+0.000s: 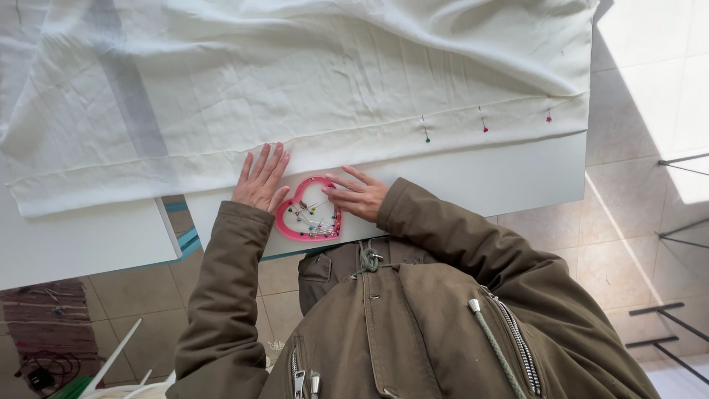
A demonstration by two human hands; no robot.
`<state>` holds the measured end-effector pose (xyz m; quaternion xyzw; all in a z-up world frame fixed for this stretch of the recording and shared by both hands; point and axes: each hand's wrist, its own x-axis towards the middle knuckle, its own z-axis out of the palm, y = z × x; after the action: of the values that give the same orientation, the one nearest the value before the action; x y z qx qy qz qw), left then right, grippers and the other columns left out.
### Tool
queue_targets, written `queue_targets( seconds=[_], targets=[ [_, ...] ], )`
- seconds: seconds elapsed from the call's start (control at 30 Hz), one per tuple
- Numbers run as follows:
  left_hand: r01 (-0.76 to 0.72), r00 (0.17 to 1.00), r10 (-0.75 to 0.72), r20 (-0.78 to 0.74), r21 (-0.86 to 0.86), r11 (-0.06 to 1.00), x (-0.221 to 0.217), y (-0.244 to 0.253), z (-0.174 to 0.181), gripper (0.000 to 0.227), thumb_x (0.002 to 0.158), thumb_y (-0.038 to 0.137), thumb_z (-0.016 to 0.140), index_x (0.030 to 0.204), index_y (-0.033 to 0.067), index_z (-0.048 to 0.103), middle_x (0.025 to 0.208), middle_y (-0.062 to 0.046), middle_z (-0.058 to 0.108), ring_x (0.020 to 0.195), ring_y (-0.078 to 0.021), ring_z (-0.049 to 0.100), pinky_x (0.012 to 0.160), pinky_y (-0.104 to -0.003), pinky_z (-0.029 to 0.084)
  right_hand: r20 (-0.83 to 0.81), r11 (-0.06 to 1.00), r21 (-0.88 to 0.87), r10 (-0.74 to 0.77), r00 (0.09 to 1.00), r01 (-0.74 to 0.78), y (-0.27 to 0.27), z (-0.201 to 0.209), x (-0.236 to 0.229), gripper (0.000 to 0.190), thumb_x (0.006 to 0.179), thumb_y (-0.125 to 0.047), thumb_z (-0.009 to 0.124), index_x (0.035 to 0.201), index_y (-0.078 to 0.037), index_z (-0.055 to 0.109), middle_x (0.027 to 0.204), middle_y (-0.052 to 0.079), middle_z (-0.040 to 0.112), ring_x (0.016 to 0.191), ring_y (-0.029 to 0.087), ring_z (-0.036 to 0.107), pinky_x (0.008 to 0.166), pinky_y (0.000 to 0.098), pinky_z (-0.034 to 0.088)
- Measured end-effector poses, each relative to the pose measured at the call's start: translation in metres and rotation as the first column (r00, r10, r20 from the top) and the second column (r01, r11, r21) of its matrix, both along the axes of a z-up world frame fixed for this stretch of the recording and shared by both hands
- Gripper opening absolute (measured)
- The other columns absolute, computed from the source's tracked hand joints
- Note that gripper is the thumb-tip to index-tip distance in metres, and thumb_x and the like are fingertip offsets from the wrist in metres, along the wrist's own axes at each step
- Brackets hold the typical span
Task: Pinning the edge of a piece of white fabric to prepare it for sewing.
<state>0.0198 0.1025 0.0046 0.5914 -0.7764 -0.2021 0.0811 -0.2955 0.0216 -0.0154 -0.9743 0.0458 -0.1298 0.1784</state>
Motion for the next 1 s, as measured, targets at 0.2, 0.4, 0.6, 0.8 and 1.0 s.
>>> queue_targets(
  seconds=[0.2, 0.4, 0.6, 0.8, 1.0],
  targets=[
    [-0.105, 0.994, 0.106, 0.009, -0.042, 0.994, -0.015, 0.026, 0.002, 0.069, 0.104, 0.036, 0.056, 0.164, 0.0121, 0.031, 0.173, -0.009, 0.023, 0.16, -0.0277, 0.017, 0.13, -0.052, 0.014, 0.022, 0.996, 0.052, -0.072, 0.997, 0.071, -0.013, 0.017, -0.05, 0.043, 0.098, -0.017, 0.068, 0.14, -0.01, 0.065, 0.155, 0.005, 0.053, 0.152, 0.026, 0.037, 0.128, 0.0565, 0.023],
    [-0.15, 0.982, 0.134, -0.136, -0.117, 0.982, -0.077, 0.04, -0.002, 0.062, 0.096, 0.022, 0.07, 0.153, 0.0097, 0.048, 0.159, -0.01, 0.044, 0.145, -0.031, 0.042, 0.119, -0.048, 0.037, -0.008, 0.984, 0.0, -0.18, 0.984, 0.18, -0.041, 0.039, -0.108, 0.035, 0.091, -0.014, 0.071, 0.125, -0.012, 0.069, 0.148, 0.002, 0.058, 0.148, 0.026, 0.044, 0.124, 0.0538, 0.03],
    [-0.087, 0.95, 0.044, -0.308, -0.127, 0.988, -0.138, 0.026, 0.017, 0.057, 0.093, 0.016, 0.072, 0.146, 0.0031, 0.055, 0.148, -0.011, 0.054, 0.128, -0.0308, 0.054, 0.108, -0.043, 0.046, -0.141, 0.901, -0.003, -0.429, 0.892, 0.433, -0.021, 0.048, -0.089, 0.027, 0.089, -0.02, 0.074, 0.113, -0.007, 0.07, 0.118, 0.006, 0.065, 0.111, 0.023, 0.061, 0.09, 0.0389, 0.047],
    [-0.065, 0.906, 0.006, -0.423, -0.125, 0.99, -0.131, 0.033, 0.006, 0.049, 0.093, 0.014, 0.072, 0.138, 0.0, 0.057, 0.136, -0.016, 0.058, 0.124, -0.0351, 0.058, 0.106, -0.042, 0.049, -0.345, 0.857, -0.252, -0.513, 0.786, 0.449, 0.0, 0.024, -0.07, 0.018, 0.085, -0.014, 0.067, 0.101, -0.005, 0.066, 0.108, 0.008, 0.06, 0.1, 0.024, 0.059, 0.082, 0.0378, 0.047],
    [0.215, 0.833, -0.232, -0.502, -0.093, 0.972, -0.113, 0.043, -0.011, 0.05, 0.093, 0.015, 0.072, 0.138, 0.0005, 0.056, 0.137, -0.018, 0.058, 0.127, -0.0348, 0.058, 0.108, -0.041, 0.049, -0.355, 0.818, -0.391, -0.556, 0.751, 0.421, 0.016, 0.014, -0.067, 0.023, 0.084, -0.013, 0.061, 0.103, -0.001, 0.063, 0.111, 0.014, 0.059, 0.096, 0.025, 0.058, 0.079, 0.0362, 0.049]
  ],
)
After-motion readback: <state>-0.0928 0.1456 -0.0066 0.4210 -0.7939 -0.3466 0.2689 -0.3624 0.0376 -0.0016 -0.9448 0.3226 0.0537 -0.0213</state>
